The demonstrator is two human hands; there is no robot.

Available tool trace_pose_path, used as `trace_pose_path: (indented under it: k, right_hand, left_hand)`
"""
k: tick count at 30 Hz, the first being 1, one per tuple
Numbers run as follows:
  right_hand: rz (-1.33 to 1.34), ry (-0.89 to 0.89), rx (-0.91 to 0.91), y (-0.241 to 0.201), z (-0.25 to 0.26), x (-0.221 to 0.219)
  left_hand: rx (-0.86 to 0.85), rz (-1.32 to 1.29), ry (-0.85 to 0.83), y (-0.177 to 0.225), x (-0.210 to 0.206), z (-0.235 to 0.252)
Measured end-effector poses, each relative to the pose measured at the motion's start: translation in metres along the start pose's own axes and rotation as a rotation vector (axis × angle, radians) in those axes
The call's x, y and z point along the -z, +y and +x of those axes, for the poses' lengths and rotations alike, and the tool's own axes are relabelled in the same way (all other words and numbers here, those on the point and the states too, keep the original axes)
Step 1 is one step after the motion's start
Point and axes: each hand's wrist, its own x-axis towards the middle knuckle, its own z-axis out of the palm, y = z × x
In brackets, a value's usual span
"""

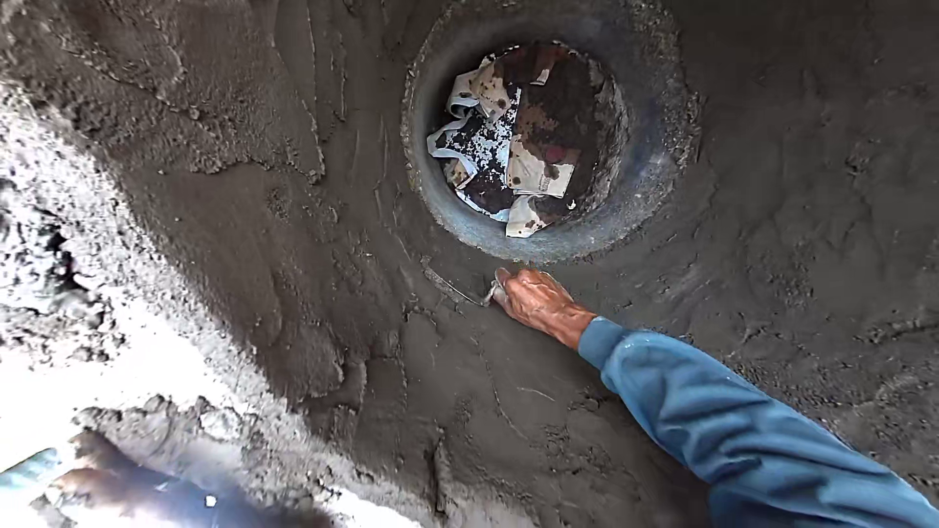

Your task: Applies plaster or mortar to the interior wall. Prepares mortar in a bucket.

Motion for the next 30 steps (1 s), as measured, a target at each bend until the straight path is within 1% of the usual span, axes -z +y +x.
trace_pose_path:
  k: [2, 7, 9, 13, 17, 23, 25, 27, 30]
  right_hand:
    - [-0.019, -0.013, 0.009, -0.004, -0.01, 0.004]
    - [-0.043, -0.098, -0.005, -0.021, -0.034, 0.023]
    - [-0.042, -0.131, -0.011, -0.03, -0.046, 0.031]
    - [-0.057, -0.216, -0.026, -0.05, -0.066, 0.052]
    - [-0.076, -0.318, -0.051, -0.071, -0.081, 0.068]
    - [-0.1, -0.395, -0.06, -0.091, -0.11, 0.085]
    - [-0.099, -0.398, -0.041, -0.089, -0.123, 0.089]
    - [-0.054, -0.391, -0.003, -0.075, -0.137, 0.097]
    - [0.014, -0.284, 0.105, -0.024, -0.135, 0.1]
  left_hand:
    - [-0.042, -0.009, 0.025, 0.0, -0.004, -0.001]
    - [-0.064, 0.009, 0.014, -0.01, -0.006, -0.005]
    - [-0.078, 0.006, 0.028, -0.006, -0.007, -0.003]
    - [-0.083, -0.033, 0.01, -0.002, -0.007, -0.003]
    - [-0.061, 0.026, -0.032, -0.007, -0.005, -0.003]
    - [-0.084, 0.063, -0.049, -0.01, -0.007, -0.005]
    - [-0.079, 0.081, -0.052, -0.01, -0.007, -0.005]
    - [-0.08, 0.076, -0.053, -0.01, -0.006, -0.004]
    - [-0.049, 0.009, -0.036, -0.011, -0.008, -0.004]
